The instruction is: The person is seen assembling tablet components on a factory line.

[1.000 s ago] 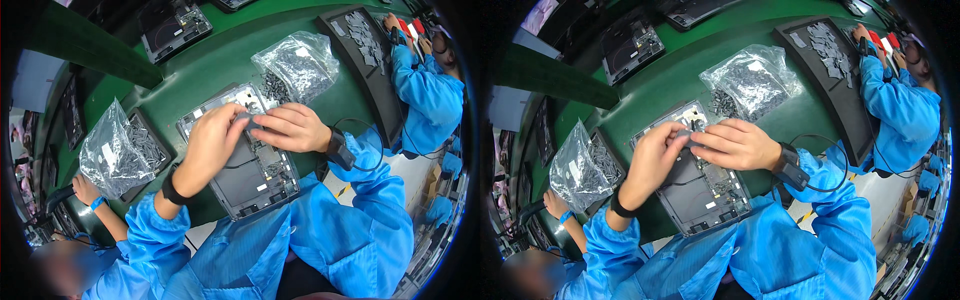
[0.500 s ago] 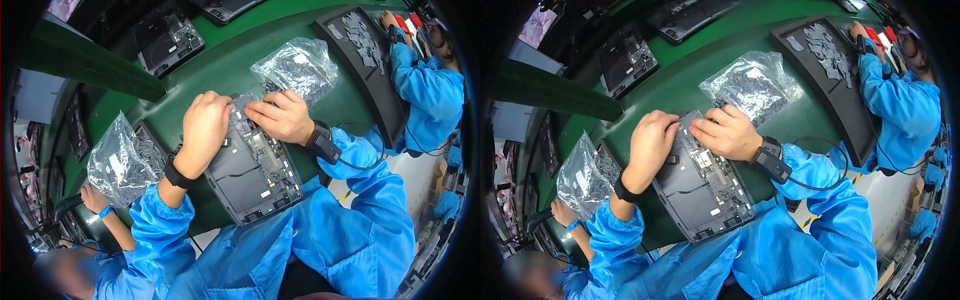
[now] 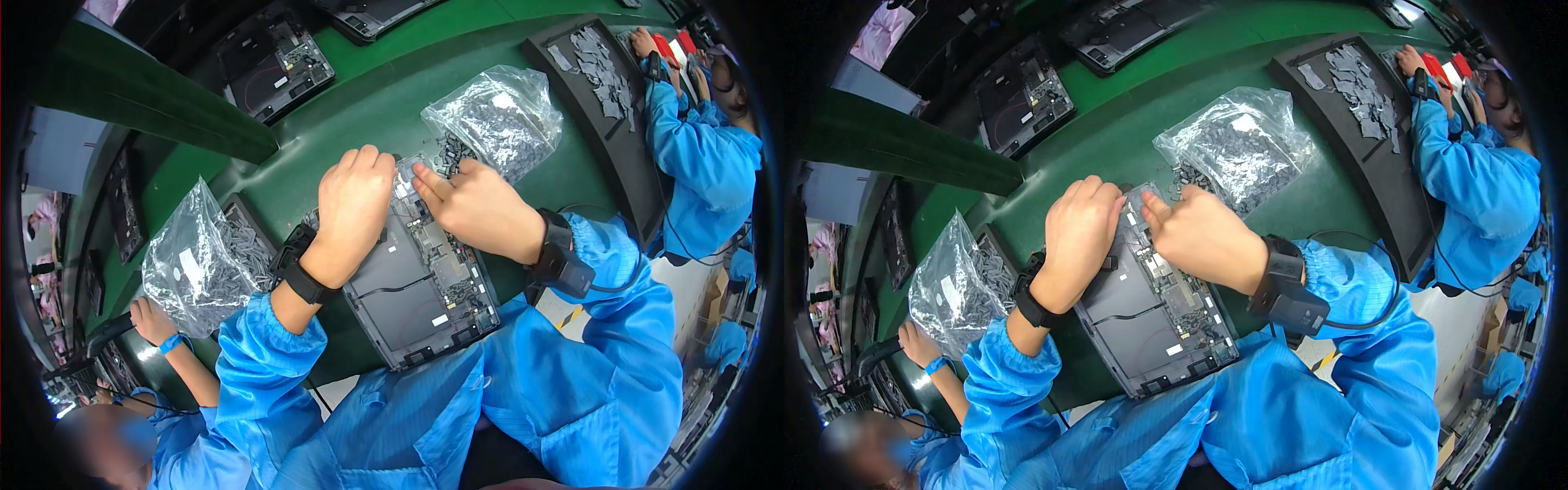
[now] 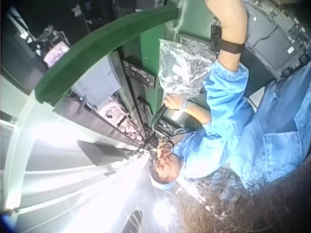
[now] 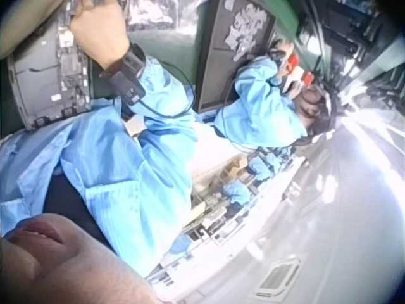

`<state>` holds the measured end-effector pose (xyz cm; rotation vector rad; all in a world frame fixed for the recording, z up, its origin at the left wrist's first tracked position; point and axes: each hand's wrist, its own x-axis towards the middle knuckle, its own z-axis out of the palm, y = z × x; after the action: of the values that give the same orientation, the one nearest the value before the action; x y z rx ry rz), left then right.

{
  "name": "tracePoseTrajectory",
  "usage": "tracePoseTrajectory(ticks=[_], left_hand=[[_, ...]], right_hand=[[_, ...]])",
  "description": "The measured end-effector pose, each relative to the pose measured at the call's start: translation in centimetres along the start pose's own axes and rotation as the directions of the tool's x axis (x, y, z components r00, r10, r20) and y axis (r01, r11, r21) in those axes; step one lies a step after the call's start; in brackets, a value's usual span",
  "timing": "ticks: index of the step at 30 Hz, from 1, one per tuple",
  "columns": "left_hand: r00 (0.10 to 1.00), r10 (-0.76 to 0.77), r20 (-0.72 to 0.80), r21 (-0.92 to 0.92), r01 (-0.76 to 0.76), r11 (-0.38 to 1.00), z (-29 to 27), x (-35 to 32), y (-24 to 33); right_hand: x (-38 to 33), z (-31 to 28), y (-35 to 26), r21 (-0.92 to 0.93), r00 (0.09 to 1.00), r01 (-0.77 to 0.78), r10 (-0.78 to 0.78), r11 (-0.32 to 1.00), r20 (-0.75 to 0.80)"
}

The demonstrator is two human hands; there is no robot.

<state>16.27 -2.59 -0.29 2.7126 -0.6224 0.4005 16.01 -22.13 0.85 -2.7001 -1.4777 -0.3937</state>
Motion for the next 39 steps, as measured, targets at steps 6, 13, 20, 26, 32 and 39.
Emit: tracePoseTrajectory(ticks=[6,13,20,26,32,39], left_hand=[[0.997,-0.070,0.008,-0.088,0.071,0.994,-1.7,-0.9,0.7],[0.665,-0.723,0.187,-0.909,0.395,0.129,-4.3,-14.6,5.4],[0.614,-0.539,0.577,-0.812,0.503,-0.296,-4.4,-15.3,4.2],[0.681,-0.572,0.457,-0.888,0.310,-0.340,-3.6,-14.2,4.2],[0.792,-0.531,0.302,-0.946,0.179,-0.271,-3.7,-8.9,4.0],[0.828,-0.386,0.407,-0.912,0.394,-0.118,-2.6,-10.0,1.0]], right_hand=[[0.9,-0.4,-0.8,-0.158,0.960,0.080,-0.034,0.984,0.279],[-8.3,-1.8,-4.5,0.764,0.839,-0.396,0.540,0.510,0.075],[-9.3,1.3,-8.0,0.841,0.786,-0.482,0.546,0.248,0.289],[-9.6,0.6,-7.9,0.962,0.805,-0.260,0.532,-0.084,0.264],[-7.5,-2.6,-1.1,0.908,0.708,-0.191,0.587,-0.374,0.391],[-0.5,-2.6,16.6,0.955,0.734,-0.153,0.617,-0.256,0.283]])
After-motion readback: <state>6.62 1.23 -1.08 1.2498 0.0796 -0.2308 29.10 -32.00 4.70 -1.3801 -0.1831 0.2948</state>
